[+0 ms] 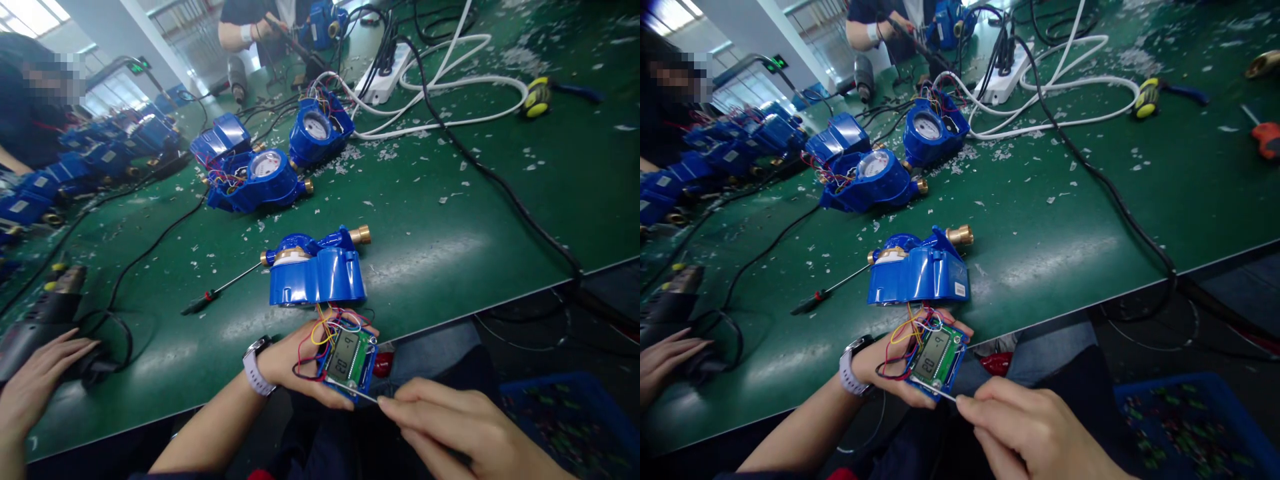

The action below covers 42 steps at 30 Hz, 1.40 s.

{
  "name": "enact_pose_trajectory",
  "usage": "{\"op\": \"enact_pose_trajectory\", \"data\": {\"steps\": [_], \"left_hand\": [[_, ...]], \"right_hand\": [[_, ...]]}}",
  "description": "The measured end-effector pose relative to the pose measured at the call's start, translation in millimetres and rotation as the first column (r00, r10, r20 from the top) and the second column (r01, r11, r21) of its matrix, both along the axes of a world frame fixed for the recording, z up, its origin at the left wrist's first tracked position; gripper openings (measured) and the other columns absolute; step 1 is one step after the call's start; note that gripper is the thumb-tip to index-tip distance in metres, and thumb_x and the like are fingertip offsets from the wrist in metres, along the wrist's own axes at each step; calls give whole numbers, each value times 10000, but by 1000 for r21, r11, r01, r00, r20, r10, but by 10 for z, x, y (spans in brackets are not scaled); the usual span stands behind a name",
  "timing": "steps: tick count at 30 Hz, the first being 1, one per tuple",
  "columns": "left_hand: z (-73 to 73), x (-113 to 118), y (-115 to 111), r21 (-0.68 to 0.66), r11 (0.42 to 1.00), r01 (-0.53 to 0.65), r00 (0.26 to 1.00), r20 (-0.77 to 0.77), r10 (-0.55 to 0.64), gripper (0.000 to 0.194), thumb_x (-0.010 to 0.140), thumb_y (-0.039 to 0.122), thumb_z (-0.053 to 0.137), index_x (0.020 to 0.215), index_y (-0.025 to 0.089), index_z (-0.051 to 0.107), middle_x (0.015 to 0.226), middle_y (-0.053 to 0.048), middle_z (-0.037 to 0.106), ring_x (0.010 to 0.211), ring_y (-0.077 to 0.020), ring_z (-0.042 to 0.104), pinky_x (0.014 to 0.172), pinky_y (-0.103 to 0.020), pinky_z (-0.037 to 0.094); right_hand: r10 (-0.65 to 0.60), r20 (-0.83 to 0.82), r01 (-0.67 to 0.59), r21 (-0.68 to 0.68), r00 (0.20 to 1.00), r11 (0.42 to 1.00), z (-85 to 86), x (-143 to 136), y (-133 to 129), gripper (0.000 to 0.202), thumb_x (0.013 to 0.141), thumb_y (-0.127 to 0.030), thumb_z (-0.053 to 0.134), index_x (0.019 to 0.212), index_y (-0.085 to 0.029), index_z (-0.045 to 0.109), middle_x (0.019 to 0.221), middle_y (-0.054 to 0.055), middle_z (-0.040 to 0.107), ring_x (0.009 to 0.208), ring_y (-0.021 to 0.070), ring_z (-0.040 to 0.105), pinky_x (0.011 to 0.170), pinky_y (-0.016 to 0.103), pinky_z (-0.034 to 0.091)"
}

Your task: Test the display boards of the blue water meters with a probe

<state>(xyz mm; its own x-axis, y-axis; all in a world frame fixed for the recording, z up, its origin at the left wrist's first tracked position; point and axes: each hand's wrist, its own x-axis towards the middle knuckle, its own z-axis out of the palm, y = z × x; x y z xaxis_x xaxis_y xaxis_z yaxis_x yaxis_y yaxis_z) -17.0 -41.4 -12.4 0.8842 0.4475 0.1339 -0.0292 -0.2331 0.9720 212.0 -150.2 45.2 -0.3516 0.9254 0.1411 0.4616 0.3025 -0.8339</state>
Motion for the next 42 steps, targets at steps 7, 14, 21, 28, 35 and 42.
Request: {"op": "enact_pose_trajectory", "data": {"steps": [7, 14, 21, 28, 35, 42], "left_hand": [[97, 7, 27, 58, 998, -10, 999, -38, 12, 796, 702, 392, 795, 1359, 232, 376, 1290, -144, 507, 1210, -295, 530, 1032, -420, 440], [12, -20, 0, 40, 999, -5, 1000, -9, 5, 874, 707, 390, 790, 1399, 277, 268, 1317, -132, 518, 1204, -283, 556, 1054, -422, 420], [51, -6, 16, 134, 991, 7, 999, -37, -2, 847, 710, 441, 773, 1388, 249, 303, 1279, -133, 543, 1226, -295, 528, 1074, -429, 397], [48, 4, 45, 90, 995, 42, 999, -9, -42, 863, 691, 448, 794, 1382, 224, 327, 1247, -134, 560, 1162, -262, 573, 1040, -372, 428], [15, 5, 51, 85, 996, 22, 999, 23, -24, 893, 665, 449, 812, 1380, 240, 320, 1264, -141, 538, 1191, -275, 552, 1038, -379, 427], [78, -6, 76, 184, 982, 52, 998, -28, -48, 879, 682, 464, 788, 1388, 229, 321, 1252, -146, 585, 1222, -298, 535, 1086, -421, 377]], "right_hand": [[-102, -125, 14, -563, 987, 827, -106, 13, -64, 203, 903, -292, 582, 1026, -245, 736, 822, 14, 724, 704, 164, 693, 632, 212, 581], [38, 26, -37, -57, 999, 998, -9, 77, 70, 336, 881, -92, 438, 1043, -227, 700, 974, 40, 716, 834, 152, 696, 702, 186, 565], [147, 405, -291, 322, 902, 901, 158, 160, 271, 466, 872, 24, 282, 1000, -180, 681, 801, 36, 698, 648, 150, 657, 554, 236, 541], [139, 308, -255, 377, 941, 891, 48, 127, 269, 446, 900, 14, 277, 960, -155, 685, 766, 45, 695, 625, 133, 648, 546, 215, 522], [150, 231, -233, 394, 961, 889, -78, 82, 241, 377, 927, -29, 327, 1007, -113, 686, 807, 76, 711, 636, 152, 667, 558, 232, 559], [65, -88, -82, -214, 994, 973, -116, 103, 149, 251, 864, -140, 555, 1014, -227, 736, 941, 53, 720, 882, 172, 688, 779, 246, 573]]}}
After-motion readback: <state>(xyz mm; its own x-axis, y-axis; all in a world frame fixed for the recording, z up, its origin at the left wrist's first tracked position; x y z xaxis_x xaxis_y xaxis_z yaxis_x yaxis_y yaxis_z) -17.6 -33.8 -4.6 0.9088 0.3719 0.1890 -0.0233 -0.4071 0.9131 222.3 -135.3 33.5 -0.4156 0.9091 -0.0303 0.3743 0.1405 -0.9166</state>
